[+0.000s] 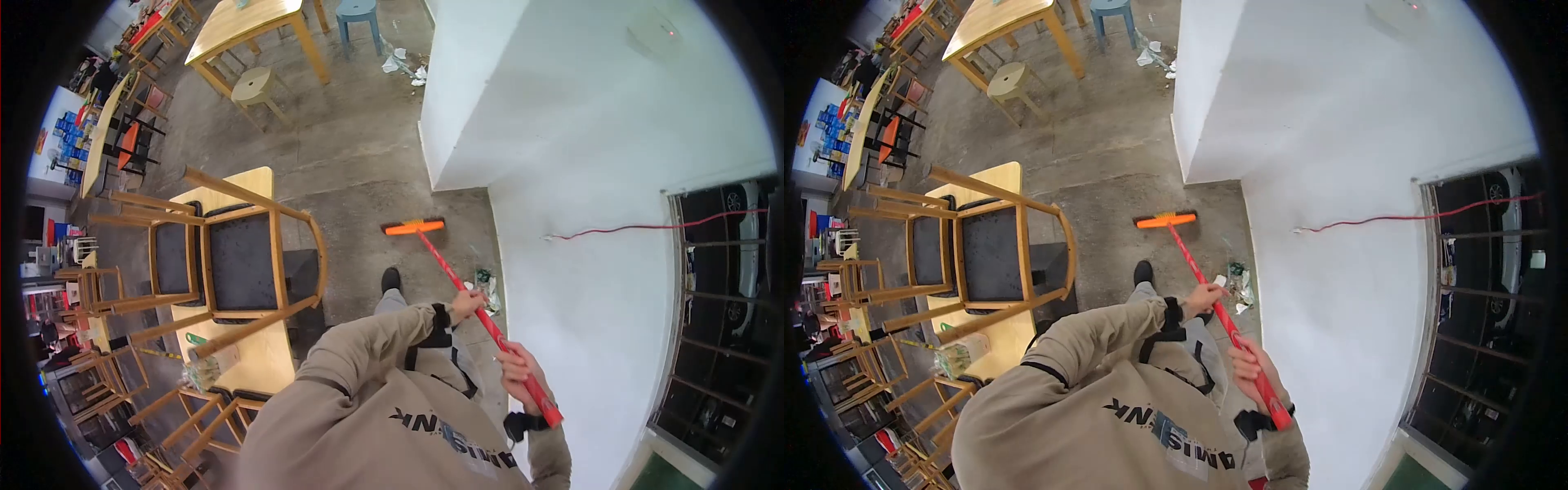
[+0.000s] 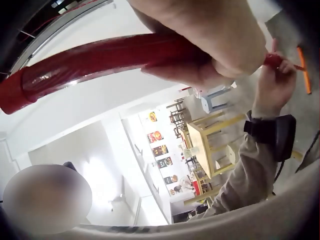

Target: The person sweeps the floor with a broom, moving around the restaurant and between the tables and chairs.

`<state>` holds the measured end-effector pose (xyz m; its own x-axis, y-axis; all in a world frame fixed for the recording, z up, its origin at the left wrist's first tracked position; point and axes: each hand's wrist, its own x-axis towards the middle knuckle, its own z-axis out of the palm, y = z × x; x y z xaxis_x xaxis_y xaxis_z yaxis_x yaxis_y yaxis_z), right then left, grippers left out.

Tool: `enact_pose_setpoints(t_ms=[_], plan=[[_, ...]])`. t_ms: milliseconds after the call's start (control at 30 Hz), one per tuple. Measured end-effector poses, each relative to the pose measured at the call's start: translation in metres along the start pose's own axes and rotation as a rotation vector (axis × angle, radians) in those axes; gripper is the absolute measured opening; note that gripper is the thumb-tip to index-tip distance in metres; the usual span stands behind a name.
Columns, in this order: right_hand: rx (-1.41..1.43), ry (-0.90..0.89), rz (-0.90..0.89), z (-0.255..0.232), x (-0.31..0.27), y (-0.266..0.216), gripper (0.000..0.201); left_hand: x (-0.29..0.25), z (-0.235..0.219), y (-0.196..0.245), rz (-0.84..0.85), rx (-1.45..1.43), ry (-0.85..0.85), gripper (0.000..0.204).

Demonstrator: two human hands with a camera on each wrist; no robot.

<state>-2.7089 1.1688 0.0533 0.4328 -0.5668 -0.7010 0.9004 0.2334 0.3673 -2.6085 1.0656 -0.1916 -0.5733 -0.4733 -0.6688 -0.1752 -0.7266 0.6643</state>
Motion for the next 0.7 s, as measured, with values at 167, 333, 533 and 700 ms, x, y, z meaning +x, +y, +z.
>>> enact_pose_setpoints(t_ms=[167,333,533,700], plan=[[-0.186,0.110,0.031,-0.031,-0.089,-0.022,0.011,-0.044,0.090,-0.005,-0.137,0.001,-0.090,0.019],[-0.369,0.061,0.076,-0.083,-0.105,-0.045,0.012,-0.042,0.116,-0.037,0.010,0.054,0.037,0.020],[-0.368,-0.013,0.117,-0.125,-0.082,-0.071,0.011,-0.016,0.109,-0.069,0.084,0.054,0.278,0.023],[-0.510,0.057,0.182,-0.131,-0.117,-0.094,0.006,-0.009,0.140,-0.101,-0.051,0.117,0.151,0.020]])
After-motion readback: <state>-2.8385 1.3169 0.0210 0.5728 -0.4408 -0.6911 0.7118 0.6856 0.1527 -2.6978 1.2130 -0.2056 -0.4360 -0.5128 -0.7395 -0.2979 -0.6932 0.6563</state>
